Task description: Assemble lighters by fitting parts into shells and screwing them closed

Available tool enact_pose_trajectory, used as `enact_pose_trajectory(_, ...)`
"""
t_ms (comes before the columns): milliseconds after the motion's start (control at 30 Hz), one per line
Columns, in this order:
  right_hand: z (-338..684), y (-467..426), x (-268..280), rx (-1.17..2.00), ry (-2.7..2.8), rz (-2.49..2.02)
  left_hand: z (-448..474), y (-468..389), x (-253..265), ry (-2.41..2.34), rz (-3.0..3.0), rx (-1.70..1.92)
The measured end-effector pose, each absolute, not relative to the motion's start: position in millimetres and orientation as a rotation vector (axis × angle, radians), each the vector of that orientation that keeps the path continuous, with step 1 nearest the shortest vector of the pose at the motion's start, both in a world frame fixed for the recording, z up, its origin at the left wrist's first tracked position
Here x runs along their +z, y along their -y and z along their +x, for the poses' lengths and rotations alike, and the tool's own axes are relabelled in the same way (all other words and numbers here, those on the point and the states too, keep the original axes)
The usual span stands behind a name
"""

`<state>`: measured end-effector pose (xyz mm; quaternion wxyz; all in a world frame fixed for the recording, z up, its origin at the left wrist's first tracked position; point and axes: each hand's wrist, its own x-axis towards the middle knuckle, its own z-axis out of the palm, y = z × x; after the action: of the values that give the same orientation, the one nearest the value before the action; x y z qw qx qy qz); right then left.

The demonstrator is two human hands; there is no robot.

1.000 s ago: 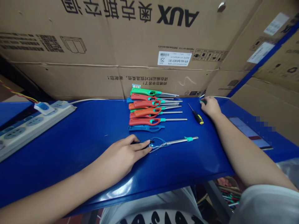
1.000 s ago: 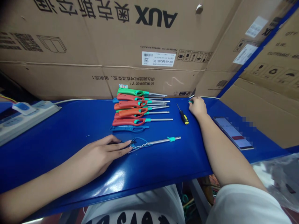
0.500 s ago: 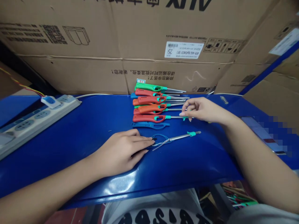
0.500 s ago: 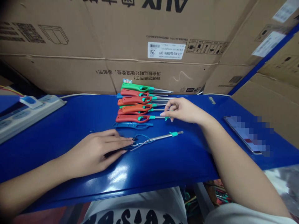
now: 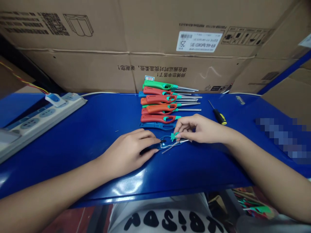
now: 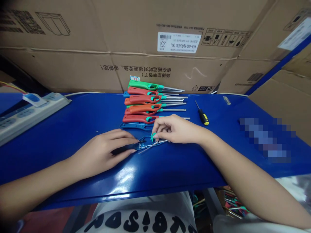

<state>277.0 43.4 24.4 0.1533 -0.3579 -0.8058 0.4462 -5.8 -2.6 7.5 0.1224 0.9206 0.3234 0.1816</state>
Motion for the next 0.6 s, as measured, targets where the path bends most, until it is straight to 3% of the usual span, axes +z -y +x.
enact_pose_trajectory(167, 272, -41, 21, 0.993, 2.413, -0.987, -6, 3, 7, -0.965, 2.675, 0.518)
enact_pose_trajectory(400, 286, -52, 25, 0.845, 2.383, -1.07, -6, 2, 6, -0.947, 2.681, 0.493)
enact_pose_trajectory(600, 304, -59, 30, 0.707, 2.701, -1.215, -5, 2, 7, -0.96, 2.685, 0.484)
